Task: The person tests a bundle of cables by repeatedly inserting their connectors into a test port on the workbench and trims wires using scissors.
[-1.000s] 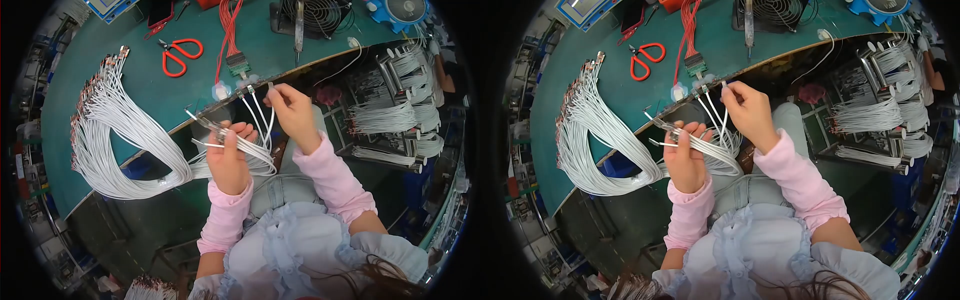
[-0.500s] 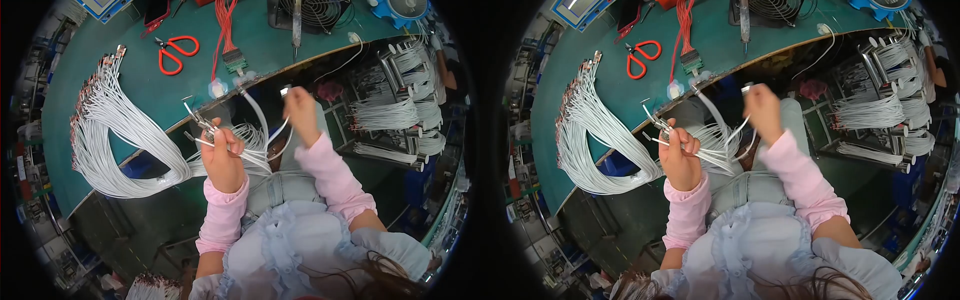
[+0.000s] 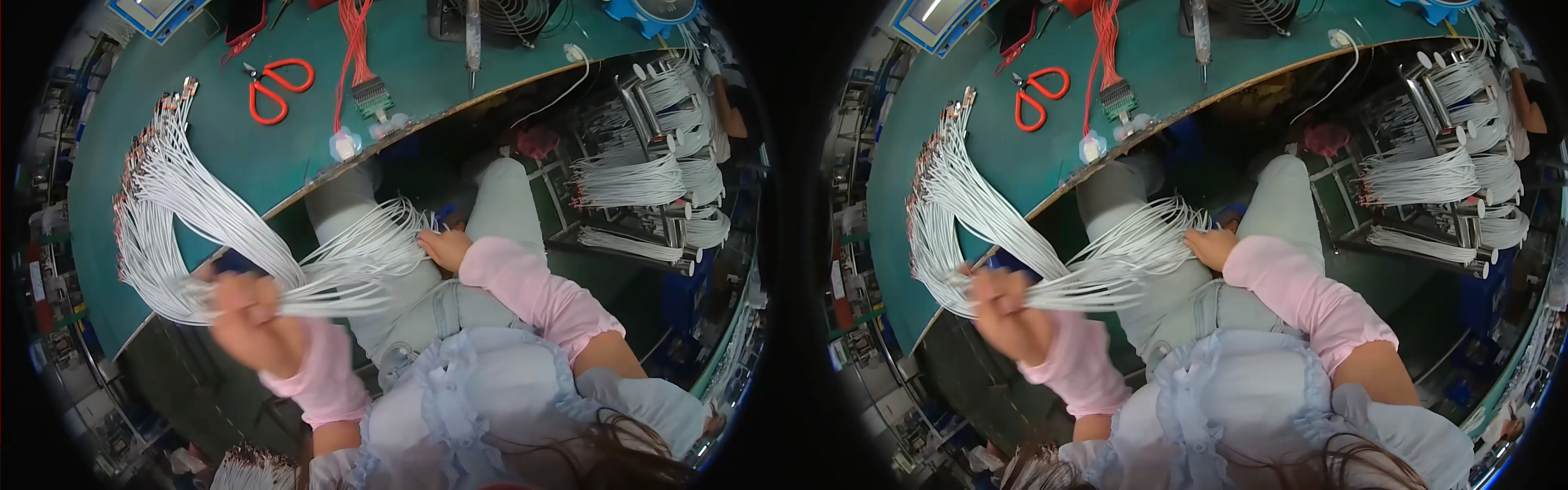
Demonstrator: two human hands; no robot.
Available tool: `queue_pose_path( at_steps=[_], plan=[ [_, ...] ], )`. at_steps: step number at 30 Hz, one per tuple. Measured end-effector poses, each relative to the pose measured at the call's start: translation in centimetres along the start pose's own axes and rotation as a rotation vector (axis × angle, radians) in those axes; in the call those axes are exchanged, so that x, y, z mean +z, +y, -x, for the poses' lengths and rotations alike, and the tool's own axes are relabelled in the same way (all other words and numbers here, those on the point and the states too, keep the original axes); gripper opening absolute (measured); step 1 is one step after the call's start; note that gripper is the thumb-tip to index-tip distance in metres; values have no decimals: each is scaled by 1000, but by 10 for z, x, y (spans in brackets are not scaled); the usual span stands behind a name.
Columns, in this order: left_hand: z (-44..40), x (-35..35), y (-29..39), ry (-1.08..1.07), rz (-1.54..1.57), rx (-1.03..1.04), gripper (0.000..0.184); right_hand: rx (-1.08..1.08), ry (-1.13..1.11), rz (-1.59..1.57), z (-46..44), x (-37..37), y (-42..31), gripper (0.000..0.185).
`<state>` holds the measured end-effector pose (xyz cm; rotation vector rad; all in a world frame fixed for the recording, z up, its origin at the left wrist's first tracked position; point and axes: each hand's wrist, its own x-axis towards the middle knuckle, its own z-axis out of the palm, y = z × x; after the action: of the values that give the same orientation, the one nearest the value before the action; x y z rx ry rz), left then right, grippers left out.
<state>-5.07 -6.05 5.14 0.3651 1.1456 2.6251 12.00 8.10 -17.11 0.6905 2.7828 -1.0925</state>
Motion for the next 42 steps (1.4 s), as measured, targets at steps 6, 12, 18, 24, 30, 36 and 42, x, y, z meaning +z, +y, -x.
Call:
queue_pose_path(
  at_steps=[6, 12, 18, 24, 30, 36, 42],
  plan=[
    [-11, 5, 38, -207, -325, -99, 25, -432, 675, -293, -46, -47, -28, 13],
    [1, 24, -72, -70, -131, -640, 25, 123, 423, -1035, -44, -143, -99, 21],
    [7, 33, -95, -37, -118, -721, 21, 215, 378, -1127, -55, -148, -110, 23],
    [6, 27, -99, -41, -115, -658, 22, 224, 376, -1159, -59, -151, -106, 23],
    [11, 31, -101, -54, -85, -636, 25, 213, 402, -1167, -62, -152, -108, 22],
    [11, 35, -100, -81, -136, -600, 26, -404, 916, -202, -53, -163, -93, 17],
    [16, 35, -101, -153, -265, -547, 23, -426, 799, -231, -46, -156, -94, 16]
  ],
)
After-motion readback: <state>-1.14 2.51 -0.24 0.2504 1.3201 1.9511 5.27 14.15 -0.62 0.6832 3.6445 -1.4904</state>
